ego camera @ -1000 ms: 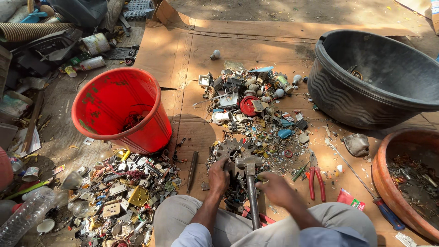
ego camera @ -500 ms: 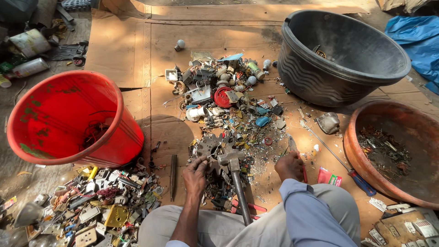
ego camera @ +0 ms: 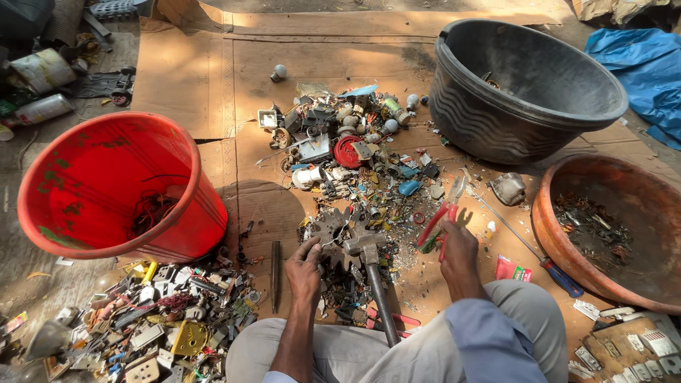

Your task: The person sits on a cardboard sheet and uses a hammer to repeatedly strike a metal gear-like object held in a bench vise. They occasionally use pliers to adjust the object. The person is surrounded by piles of electronic waste and debris.

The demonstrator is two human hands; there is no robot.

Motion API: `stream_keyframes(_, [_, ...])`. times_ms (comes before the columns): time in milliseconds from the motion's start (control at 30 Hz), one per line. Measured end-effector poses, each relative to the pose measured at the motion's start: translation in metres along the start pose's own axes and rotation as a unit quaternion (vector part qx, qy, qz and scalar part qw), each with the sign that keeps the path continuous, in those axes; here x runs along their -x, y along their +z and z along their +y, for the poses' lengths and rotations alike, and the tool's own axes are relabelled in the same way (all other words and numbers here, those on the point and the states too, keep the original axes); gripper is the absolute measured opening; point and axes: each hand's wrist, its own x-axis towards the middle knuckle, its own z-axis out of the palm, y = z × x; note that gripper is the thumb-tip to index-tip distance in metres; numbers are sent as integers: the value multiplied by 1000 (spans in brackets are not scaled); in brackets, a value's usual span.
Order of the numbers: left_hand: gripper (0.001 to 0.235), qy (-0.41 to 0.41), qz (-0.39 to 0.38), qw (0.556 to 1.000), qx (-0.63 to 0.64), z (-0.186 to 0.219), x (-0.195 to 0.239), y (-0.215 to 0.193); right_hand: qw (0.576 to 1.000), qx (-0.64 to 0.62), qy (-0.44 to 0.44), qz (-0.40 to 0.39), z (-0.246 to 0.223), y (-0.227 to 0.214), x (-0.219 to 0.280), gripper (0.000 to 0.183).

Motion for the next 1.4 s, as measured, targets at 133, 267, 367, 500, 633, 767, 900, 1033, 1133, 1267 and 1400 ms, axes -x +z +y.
stream_keyframes(133, [25,34,0,998,62,15,13,-2,931,-227,85,-272,-39,-6,88,26])
stream_keyframes(267, [24,102,-30,992,68,16,23,2,771,-296,226,-517,-28,30,149,59])
stream_keyframes(367, [23,103,-69,984,129,8,22,8,785,-207,271,-517,7,46,168,37])
stream_keyframes(500, [24,64,-82,979,174,-2,22,10,835,37,247,-491,37,50,176,34])
stream_keyframes(633, [21,60,-75,987,132,-7,17,12,845,194,169,-468,37,53,181,27])
stream_keyframes(767, [20,78,-52,994,61,-9,19,14,846,282,125,-434,30,59,183,25])
stream_keyframes(900, [23,129,-7,991,-42,-7,21,15,829,350,92,-426,27,61,189,22])
stream_keyframes(1033, [23,122,-1,992,-39,-4,24,15,824,362,64,-431,34,58,188,20])
stream_keyframes(1133, [23,102,-1,994,-49,0,25,15,828,352,55,-434,45,55,182,18])
stream_keyframes(1267, [25,86,-7,996,-4,2,26,17,844,251,115,-459,69,50,171,18])
stream_keyframes(1400, [36,-75,-75,960,260,-1,36,30,836,348,-23,-424,79,51,174,10])
